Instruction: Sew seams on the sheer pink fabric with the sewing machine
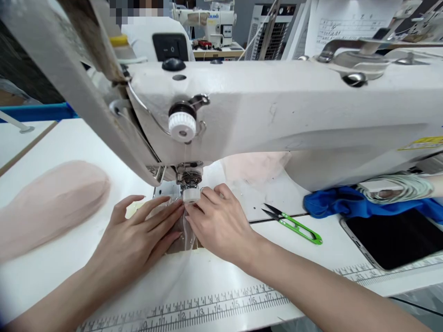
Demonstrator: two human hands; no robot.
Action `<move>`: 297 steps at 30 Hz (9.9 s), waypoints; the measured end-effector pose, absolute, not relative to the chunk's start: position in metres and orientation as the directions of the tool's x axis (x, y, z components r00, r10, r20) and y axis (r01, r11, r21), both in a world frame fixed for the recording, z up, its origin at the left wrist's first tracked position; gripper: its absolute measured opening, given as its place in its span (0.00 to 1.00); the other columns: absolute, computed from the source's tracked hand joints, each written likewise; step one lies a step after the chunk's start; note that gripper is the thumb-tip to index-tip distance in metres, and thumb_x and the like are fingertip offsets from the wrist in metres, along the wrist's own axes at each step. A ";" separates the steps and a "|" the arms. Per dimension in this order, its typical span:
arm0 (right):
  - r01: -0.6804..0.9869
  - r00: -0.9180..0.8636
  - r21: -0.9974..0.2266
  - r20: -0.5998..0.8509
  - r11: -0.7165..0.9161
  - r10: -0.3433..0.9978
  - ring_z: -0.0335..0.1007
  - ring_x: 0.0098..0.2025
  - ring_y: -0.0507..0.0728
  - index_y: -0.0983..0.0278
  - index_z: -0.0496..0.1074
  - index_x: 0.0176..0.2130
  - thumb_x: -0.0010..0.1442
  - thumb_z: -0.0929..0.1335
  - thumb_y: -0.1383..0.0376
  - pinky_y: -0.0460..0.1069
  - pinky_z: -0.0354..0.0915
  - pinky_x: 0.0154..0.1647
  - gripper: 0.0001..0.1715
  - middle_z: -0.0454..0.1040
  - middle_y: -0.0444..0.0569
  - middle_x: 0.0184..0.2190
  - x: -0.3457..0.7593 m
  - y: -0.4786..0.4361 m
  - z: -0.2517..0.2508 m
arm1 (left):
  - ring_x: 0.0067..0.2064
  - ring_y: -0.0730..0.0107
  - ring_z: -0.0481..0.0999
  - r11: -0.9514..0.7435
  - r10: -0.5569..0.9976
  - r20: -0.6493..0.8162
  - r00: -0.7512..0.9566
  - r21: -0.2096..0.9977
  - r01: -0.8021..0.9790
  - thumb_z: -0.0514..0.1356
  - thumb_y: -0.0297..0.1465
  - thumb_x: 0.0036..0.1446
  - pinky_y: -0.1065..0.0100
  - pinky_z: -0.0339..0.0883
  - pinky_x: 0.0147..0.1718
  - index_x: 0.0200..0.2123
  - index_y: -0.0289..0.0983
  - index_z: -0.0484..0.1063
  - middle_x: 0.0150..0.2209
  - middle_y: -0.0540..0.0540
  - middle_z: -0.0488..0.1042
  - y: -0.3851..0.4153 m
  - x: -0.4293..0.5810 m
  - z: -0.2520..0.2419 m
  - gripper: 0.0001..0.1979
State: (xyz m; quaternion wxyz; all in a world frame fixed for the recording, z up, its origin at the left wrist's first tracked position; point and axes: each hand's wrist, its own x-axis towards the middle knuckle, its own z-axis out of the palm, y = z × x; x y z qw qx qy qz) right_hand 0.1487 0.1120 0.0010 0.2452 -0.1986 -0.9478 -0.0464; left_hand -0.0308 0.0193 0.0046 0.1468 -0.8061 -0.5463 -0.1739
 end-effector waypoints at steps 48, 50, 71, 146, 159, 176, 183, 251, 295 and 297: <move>0.417 -0.828 0.124 0.461 0.900 0.320 0.68 0.40 0.58 0.67 0.76 0.35 0.66 0.62 0.68 0.55 0.55 0.43 0.15 0.79 0.52 0.37 0.144 0.114 -0.005 | 0.55 0.57 0.71 -0.341 0.852 0.421 0.311 -0.004 0.940 0.51 0.38 0.66 0.50 0.45 0.60 0.53 0.34 0.70 0.49 0.41 0.77 0.030 -0.036 0.002 0.19; 0.415 -0.832 0.127 0.455 0.901 0.318 0.68 0.39 0.58 0.67 0.76 0.35 0.66 0.62 0.68 0.55 0.54 0.42 0.14 0.79 0.52 0.39 0.144 0.114 -0.004 | 0.55 0.58 0.71 -0.339 0.853 0.421 0.309 -0.003 0.941 0.50 0.38 0.66 0.50 0.45 0.60 0.53 0.34 0.70 0.50 0.41 0.76 0.031 -0.036 0.002 0.20; 0.247 -0.919 -0.234 0.251 0.940 0.303 0.69 0.32 0.51 0.65 0.72 0.33 0.61 0.62 0.76 0.48 0.59 0.33 0.11 0.75 0.45 0.32 0.157 0.115 0.022 | 0.34 0.61 0.68 -0.346 0.933 0.136 0.334 0.074 0.935 0.52 0.18 0.51 0.60 0.66 0.31 0.33 0.36 0.67 0.32 0.45 0.70 -0.009 -0.022 0.018 0.09; 0.327 -0.863 0.127 0.444 0.937 0.241 0.76 0.37 0.54 0.68 0.74 0.36 0.60 0.61 0.80 0.52 0.66 0.49 0.15 0.80 0.53 0.39 0.147 0.120 0.002 | 0.57 0.57 0.71 -0.455 0.816 0.366 0.447 -0.070 0.888 0.51 0.30 0.65 0.36 0.42 0.63 0.57 0.40 0.67 0.55 0.40 0.72 0.041 -0.057 -0.002 0.18; 0.270 -0.835 0.096 0.519 0.958 0.183 0.74 0.43 0.54 0.67 0.75 0.37 0.63 0.61 0.77 0.51 0.63 0.52 0.16 0.79 0.48 0.43 0.151 0.117 0.001 | 0.51 0.61 0.76 -0.515 0.759 0.434 0.486 -0.057 0.855 0.52 0.24 0.63 0.47 0.43 0.66 0.52 0.32 0.72 0.48 0.40 0.77 0.023 -0.046 0.004 0.16; 0.300 -0.834 0.123 0.516 0.946 0.197 0.75 0.38 0.52 0.66 0.74 0.35 0.62 0.61 0.79 0.51 0.62 0.53 0.16 0.80 0.47 0.41 0.147 0.119 -0.002 | 0.51 0.60 0.76 -0.500 0.764 0.444 0.469 -0.053 0.864 0.51 0.24 0.63 0.45 0.41 0.67 0.50 0.30 0.73 0.48 0.39 0.77 0.030 -0.049 0.002 0.16; 0.305 -0.838 0.122 0.505 0.945 0.206 0.76 0.38 0.53 0.67 0.75 0.36 0.60 0.61 0.80 0.52 0.60 0.55 0.16 0.80 0.49 0.42 0.146 0.121 -0.003 | 0.51 0.58 0.76 -0.485 0.784 0.429 0.448 -0.026 0.874 0.51 0.24 0.63 0.42 0.44 0.65 0.51 0.34 0.72 0.49 0.41 0.77 0.033 -0.051 0.002 0.17; 0.505 -0.813 0.075 0.376 0.860 0.445 0.71 0.45 0.60 0.68 0.73 0.39 0.65 0.63 0.62 0.57 0.56 0.57 0.13 0.78 0.54 0.43 0.143 0.105 0.005 | 0.52 0.66 0.71 -0.552 0.799 0.321 0.508 0.058 0.832 0.44 0.17 0.61 0.51 0.54 0.61 0.55 0.33 0.66 0.49 0.40 0.73 0.045 -0.066 0.002 0.23; 0.482 -0.817 0.080 0.399 0.872 0.416 0.68 0.52 0.60 0.67 0.75 0.45 0.66 0.62 0.62 0.59 0.47 0.64 0.17 0.77 0.53 0.45 0.146 0.121 0.001 | 0.58 0.56 0.69 -0.426 0.824 0.371 0.427 -0.089 0.900 0.50 0.27 0.64 0.46 0.51 0.64 0.55 0.30 0.69 0.55 0.37 0.72 0.032 -0.040 -0.001 0.18; 0.452 -0.814 0.030 0.424 0.892 0.398 0.69 0.50 0.59 0.67 0.75 0.43 0.65 0.62 0.62 0.59 0.47 0.65 0.15 0.79 0.52 0.41 0.149 0.120 0.003 | 0.59 0.56 0.68 -0.420 0.828 0.375 0.417 -0.078 0.904 0.50 0.28 0.64 0.46 0.51 0.64 0.55 0.30 0.68 0.55 0.37 0.71 0.033 -0.041 -0.002 0.19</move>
